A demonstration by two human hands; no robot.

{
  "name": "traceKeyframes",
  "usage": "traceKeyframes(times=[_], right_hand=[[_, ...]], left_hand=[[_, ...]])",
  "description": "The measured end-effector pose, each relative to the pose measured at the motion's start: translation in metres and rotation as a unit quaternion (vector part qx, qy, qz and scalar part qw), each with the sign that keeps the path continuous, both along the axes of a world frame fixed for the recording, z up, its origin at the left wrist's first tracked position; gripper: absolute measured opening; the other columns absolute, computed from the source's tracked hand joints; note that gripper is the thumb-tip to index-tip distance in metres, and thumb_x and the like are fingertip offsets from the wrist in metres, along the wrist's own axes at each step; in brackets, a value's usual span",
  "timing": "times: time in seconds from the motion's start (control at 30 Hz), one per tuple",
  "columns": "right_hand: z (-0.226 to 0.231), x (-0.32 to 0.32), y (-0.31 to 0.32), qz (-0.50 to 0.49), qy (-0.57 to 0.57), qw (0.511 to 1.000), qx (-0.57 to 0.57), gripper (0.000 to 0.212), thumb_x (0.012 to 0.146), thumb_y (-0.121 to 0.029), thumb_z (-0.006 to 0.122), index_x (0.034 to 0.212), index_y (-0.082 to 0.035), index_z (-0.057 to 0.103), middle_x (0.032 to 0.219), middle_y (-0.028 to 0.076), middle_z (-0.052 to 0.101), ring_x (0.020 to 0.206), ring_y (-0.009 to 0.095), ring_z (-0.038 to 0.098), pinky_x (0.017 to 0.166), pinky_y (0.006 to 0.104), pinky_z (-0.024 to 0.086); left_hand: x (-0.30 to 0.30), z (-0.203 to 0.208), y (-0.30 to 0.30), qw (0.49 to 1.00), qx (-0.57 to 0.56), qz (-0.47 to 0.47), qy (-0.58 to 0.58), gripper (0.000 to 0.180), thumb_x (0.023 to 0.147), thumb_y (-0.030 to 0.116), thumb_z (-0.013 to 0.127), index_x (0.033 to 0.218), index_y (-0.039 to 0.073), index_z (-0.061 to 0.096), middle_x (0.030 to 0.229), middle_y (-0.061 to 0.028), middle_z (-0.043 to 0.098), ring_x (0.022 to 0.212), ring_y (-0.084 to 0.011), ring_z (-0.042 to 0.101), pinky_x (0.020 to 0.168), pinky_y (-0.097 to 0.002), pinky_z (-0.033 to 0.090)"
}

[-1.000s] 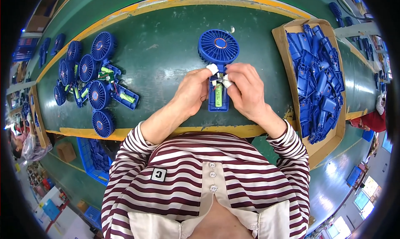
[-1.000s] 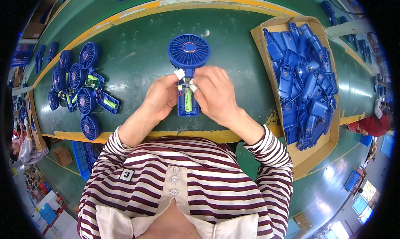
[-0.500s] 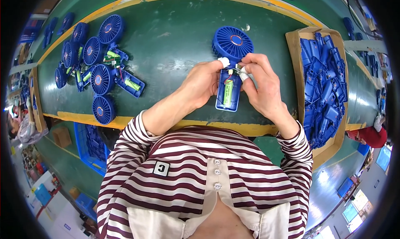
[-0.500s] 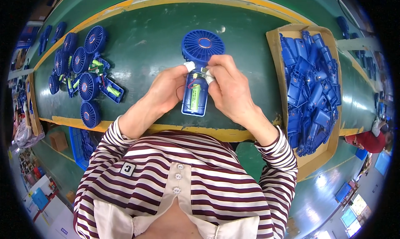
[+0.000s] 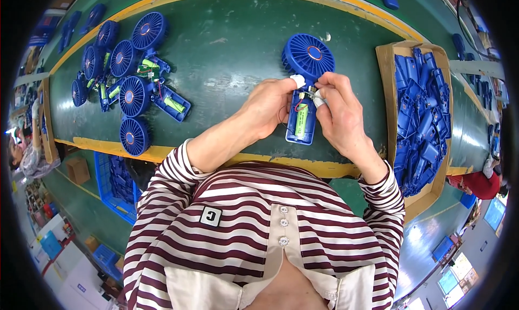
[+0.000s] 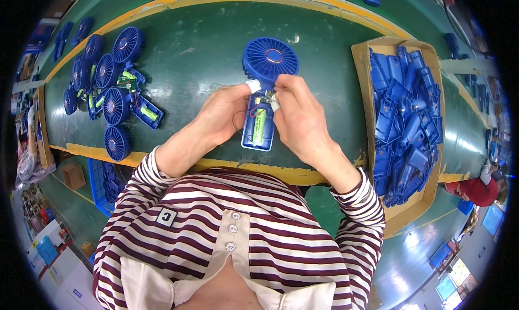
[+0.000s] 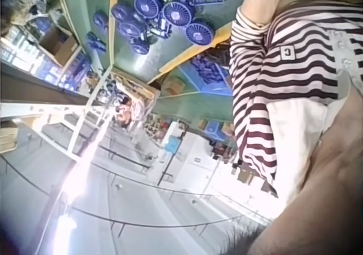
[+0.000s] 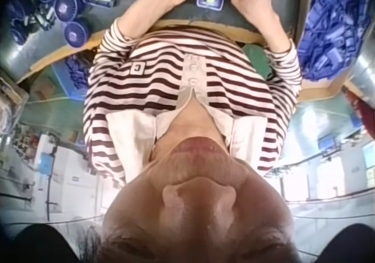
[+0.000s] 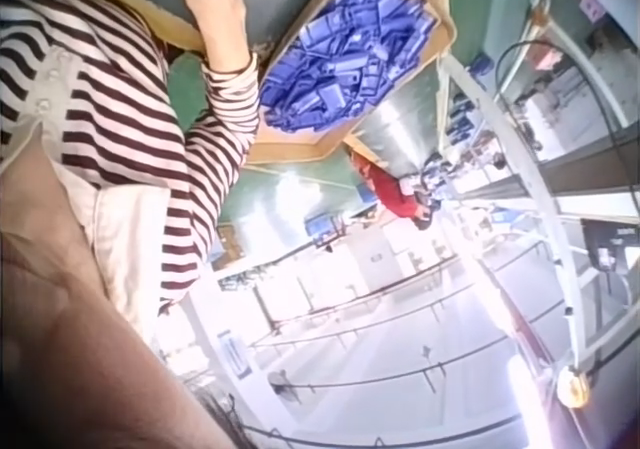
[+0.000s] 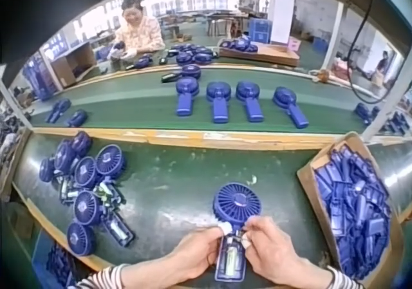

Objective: The person assembles portable fans by fitting the wiring, circuit board, and battery into each handle, snapping the plastic casing cover on, and placing the assembled fans onto the conveyor belt.

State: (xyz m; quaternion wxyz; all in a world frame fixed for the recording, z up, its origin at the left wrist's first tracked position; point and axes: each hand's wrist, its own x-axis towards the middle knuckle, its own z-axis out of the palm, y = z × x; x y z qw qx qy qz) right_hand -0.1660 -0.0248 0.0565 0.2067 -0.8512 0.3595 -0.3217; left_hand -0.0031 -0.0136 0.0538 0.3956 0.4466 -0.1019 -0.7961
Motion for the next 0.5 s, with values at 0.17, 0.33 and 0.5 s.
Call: traceKeyframes(times=[0.17, 0.33, 0.5], right_hand=[[0.0005, 0.0007, 0.0029, -0.001, 0.053, 0.998, -0.030, 0.024, 0.064, 0.011, 0.054, 0.088, 0.009, 0.051, 0.101, 0.019, 0.049, 0.085, 0.033, 0.055, 0.067, 0.0363, 0.049], [-0.0025, 0.0015, 0.0052, 0.007, 0.088, 0.995, -0.053, 0.025, 0.063, 0.010, 0.055, 0.088, 0.011, 0.051, 0.102, 0.019, 0.049, 0.084, 0.032, 0.054, 0.065, 0.0363, 0.050], [-0.0011, 0.0015, 0.0064, 0.016, 0.120, 0.990, -0.073, 0.025, 0.063, 0.005, 0.054, 0.087, 0.011, 0.051, 0.103, 0.020, 0.048, 0.083, 0.032, 0.053, 0.065, 0.0361, 0.049]], left_hand=[[-0.0010, -0.0033, 0.0014, 1.000, 0.001, -0.001, -0.003, 0.022, 0.088, 0.019, 0.042, 0.093, 0.001, 0.053, 0.081, -0.0061, 0.058, 0.066, -0.0122, 0.057, 0.054, -0.0282, 0.049], [0.0000, -0.0040, 0.0025, 1.000, 0.007, -0.011, -0.004, 0.023, 0.088, 0.019, 0.042, 0.094, 0.001, 0.054, 0.083, -0.0057, 0.058, 0.068, -0.0120, 0.057, 0.059, -0.0276, 0.048], [0.0055, -0.0023, 0.0039, 0.999, -0.004, -0.031, -0.007, 0.023, 0.086, 0.021, 0.047, 0.095, 0.002, 0.056, 0.083, -0.0050, 0.060, 0.068, -0.0121, 0.058, 0.059, -0.0264, 0.047]])
